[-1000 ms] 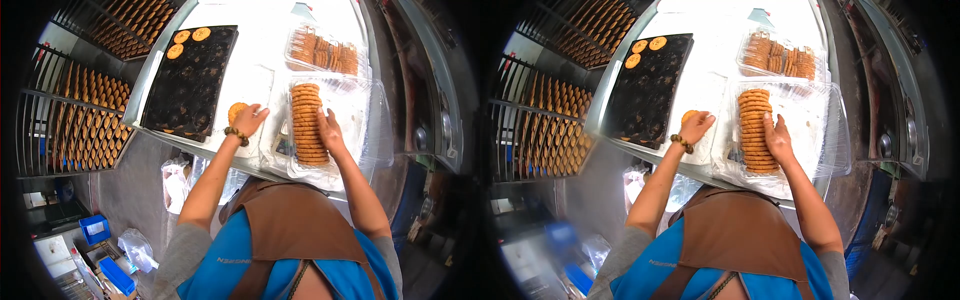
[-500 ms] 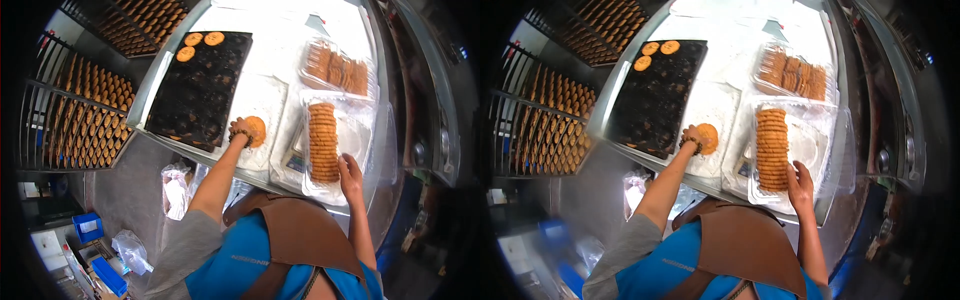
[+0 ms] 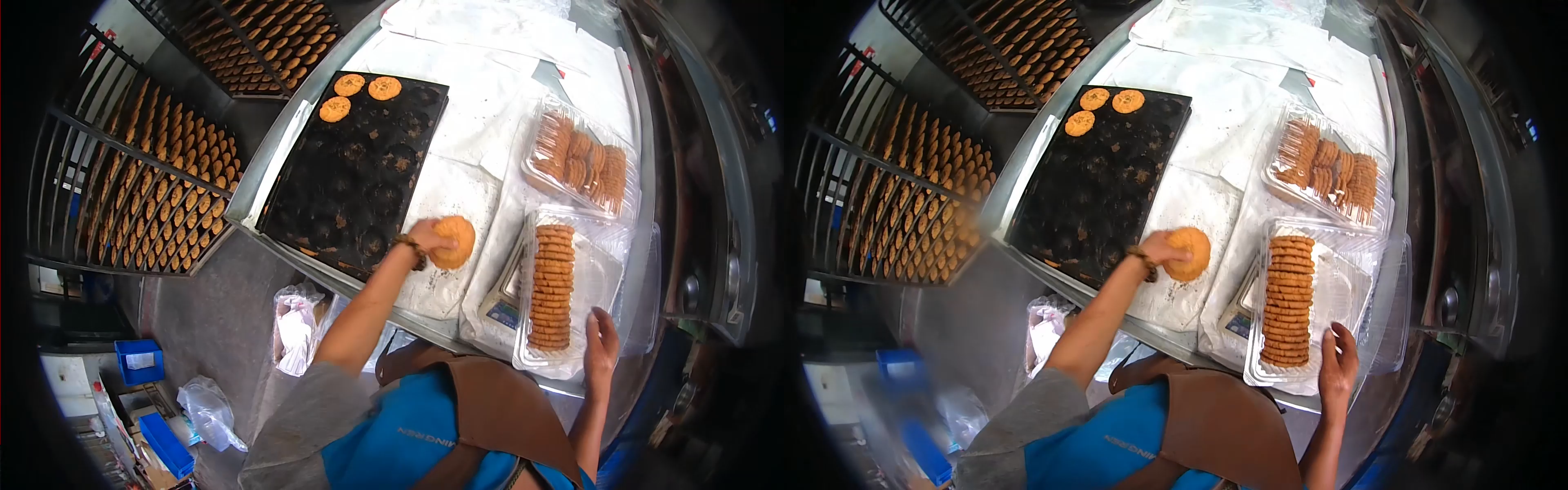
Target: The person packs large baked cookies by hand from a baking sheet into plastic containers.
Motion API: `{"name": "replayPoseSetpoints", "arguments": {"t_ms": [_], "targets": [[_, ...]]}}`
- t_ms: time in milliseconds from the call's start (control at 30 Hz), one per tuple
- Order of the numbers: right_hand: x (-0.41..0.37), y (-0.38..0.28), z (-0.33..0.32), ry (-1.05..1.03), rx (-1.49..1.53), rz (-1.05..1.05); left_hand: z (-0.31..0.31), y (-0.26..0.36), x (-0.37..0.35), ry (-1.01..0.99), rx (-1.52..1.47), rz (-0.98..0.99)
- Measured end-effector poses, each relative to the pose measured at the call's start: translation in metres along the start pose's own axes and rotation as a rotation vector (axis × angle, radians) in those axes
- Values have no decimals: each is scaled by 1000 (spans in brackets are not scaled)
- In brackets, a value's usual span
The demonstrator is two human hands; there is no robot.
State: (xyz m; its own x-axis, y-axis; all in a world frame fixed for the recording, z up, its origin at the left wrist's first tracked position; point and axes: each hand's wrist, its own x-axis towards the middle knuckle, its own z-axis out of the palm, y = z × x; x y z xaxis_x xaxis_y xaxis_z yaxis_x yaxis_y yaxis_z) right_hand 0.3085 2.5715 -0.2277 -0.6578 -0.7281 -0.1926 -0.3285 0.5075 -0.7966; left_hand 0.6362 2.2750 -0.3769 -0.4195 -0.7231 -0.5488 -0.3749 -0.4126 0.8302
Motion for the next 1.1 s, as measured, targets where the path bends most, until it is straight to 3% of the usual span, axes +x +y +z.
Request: {"name": "replayPoseSetpoints", "arguments": {"t_ms": [33,100,167,233,300,367,400,500,533,600,667,767,900,967,1033,1100], "targets": [[-1,2,-9,35,10,-12,-20,14,-3,-22,-144,115],[-1,21,-29,96,99,-61,-73,35,6,132,-314,294],[-7,22,-49,198,126,-2,-140,63,14,228,-541,328],[-14,33,-71,261,42,49,-210,65,49,523,-664,339],[-24,41,-85,349,67,50,-264,68,76,669,-794,304],[-31,32,-91,387,-76,7,-321,49,126,741,-839,273],[-31,54,-104,385,-40,6,-321,62,127,768,-833,253],[-24,23,-79,522,-93,-13,-355,52,179,729,-944,237],[-28,8,-69,586,-120,-10,-342,70,174,829,-854,208],[-27,-7,-57,716,-176,0,-371,42,222,883,-786,173],[-27,25,-62,696,-194,-7,-389,36,253,934,-714,132],[-20,33,-53,663,-216,6,-399,52,258,1083,164,-275],[-13,24,-35,549,-466,135,-371,111,211,965,479,-457],[-5,18,-22,546,-513,255,-374,99,218,964,467,-440],[-5,15,-17,538,-573,220,-359,95,208,1096,348,-148],[-8,19,-15,534,-544,142,-358,95,209,1076,389,-152]]}}
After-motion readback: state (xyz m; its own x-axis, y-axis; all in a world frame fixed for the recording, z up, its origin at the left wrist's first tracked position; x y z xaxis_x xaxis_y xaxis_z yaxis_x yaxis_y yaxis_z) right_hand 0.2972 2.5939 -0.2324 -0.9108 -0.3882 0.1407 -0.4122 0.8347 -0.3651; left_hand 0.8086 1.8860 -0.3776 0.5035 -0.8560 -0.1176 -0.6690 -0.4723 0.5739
